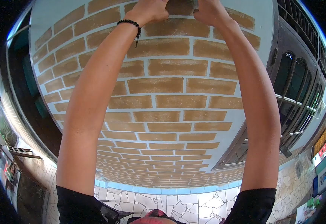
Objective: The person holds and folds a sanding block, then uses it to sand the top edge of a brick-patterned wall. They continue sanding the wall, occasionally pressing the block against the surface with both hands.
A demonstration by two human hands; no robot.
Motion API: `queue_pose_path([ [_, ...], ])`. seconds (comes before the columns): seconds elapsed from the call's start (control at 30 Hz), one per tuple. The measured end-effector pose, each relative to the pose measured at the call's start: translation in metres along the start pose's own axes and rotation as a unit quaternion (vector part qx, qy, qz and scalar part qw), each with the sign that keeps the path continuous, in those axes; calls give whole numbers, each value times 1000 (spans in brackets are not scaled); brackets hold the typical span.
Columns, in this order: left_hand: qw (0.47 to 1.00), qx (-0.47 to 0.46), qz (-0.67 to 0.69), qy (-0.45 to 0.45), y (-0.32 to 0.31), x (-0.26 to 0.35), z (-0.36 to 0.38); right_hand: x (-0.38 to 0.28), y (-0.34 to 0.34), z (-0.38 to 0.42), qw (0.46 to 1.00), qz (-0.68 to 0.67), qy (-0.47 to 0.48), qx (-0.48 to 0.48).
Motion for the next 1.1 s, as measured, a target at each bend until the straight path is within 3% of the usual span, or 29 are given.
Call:
queue_pose_path([
  [0.13,999,-38,-18,14,6,5,5,-2,3,1,1000,-9,-6,-6],
  [0.83,999,26,-18,4,-7,2,-1,-2,-5,0,1000,18,-2,9],
  [1.1,998,-56,33,12,22,-3,-1,-9,22,-21,999,33,-21,20],
])
Point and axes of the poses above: each hand's wrist, its own z-axis away from the middle knuckle, its own y-axis out of the back of the hand, x = y × z, the point moved 2 cm from there along -z, towards the middle knuckle, and after that the axes turned 1 degree about y, right-handed, at the moved point
